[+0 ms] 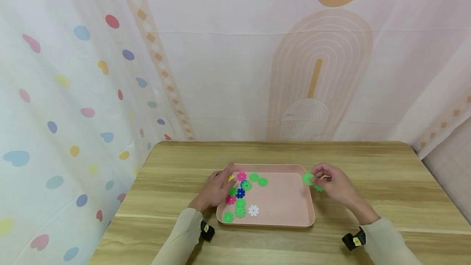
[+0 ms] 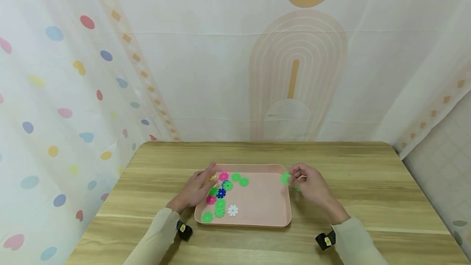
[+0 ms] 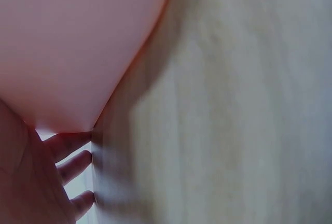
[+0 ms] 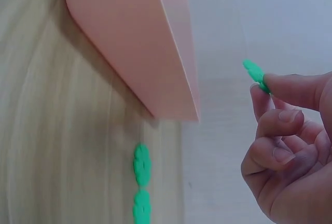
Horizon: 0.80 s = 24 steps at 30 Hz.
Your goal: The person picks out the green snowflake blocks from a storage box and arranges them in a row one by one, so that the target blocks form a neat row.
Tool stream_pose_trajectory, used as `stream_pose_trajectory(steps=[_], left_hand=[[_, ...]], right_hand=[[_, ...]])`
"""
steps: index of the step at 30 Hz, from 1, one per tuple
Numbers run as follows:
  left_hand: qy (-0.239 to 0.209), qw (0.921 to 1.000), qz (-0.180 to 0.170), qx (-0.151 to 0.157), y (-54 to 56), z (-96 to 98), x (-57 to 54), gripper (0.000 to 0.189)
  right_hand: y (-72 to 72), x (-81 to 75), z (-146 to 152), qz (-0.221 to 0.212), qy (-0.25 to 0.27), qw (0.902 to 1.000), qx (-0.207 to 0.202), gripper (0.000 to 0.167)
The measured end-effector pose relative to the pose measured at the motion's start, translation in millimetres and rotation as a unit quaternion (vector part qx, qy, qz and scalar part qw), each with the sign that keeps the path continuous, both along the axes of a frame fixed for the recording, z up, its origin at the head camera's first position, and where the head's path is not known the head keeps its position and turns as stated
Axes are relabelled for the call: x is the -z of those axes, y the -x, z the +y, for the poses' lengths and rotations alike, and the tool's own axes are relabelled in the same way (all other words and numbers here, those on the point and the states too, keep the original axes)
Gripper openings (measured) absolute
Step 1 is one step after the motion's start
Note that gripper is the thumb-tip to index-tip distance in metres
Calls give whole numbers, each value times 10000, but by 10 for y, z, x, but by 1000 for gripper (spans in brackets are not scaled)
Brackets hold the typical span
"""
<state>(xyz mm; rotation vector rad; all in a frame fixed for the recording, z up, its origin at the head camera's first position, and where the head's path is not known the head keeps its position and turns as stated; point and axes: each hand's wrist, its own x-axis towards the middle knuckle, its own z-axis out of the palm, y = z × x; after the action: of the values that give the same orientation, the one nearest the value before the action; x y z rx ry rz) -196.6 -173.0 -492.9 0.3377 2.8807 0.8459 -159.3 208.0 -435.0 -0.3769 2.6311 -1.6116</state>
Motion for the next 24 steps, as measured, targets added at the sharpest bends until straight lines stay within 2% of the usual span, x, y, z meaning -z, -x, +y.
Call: stream_pose_trajectory(steps=[6, 15, 24], left_hand=[[-9, 10000, 18, 32, 4, -3, 11, 66], [-24, 10000, 14, 42, 16, -7, 17, 65], [33, 10000, -32, 5, -1, -24, 15, 66]], right_hand=[[-4, 3, 214, 133, -385, 9988, 276, 12], [-29, 93, 586, -156, -492, 9968, 614, 21], [5, 288, 832, -519, -622, 9922, 944, 22]])
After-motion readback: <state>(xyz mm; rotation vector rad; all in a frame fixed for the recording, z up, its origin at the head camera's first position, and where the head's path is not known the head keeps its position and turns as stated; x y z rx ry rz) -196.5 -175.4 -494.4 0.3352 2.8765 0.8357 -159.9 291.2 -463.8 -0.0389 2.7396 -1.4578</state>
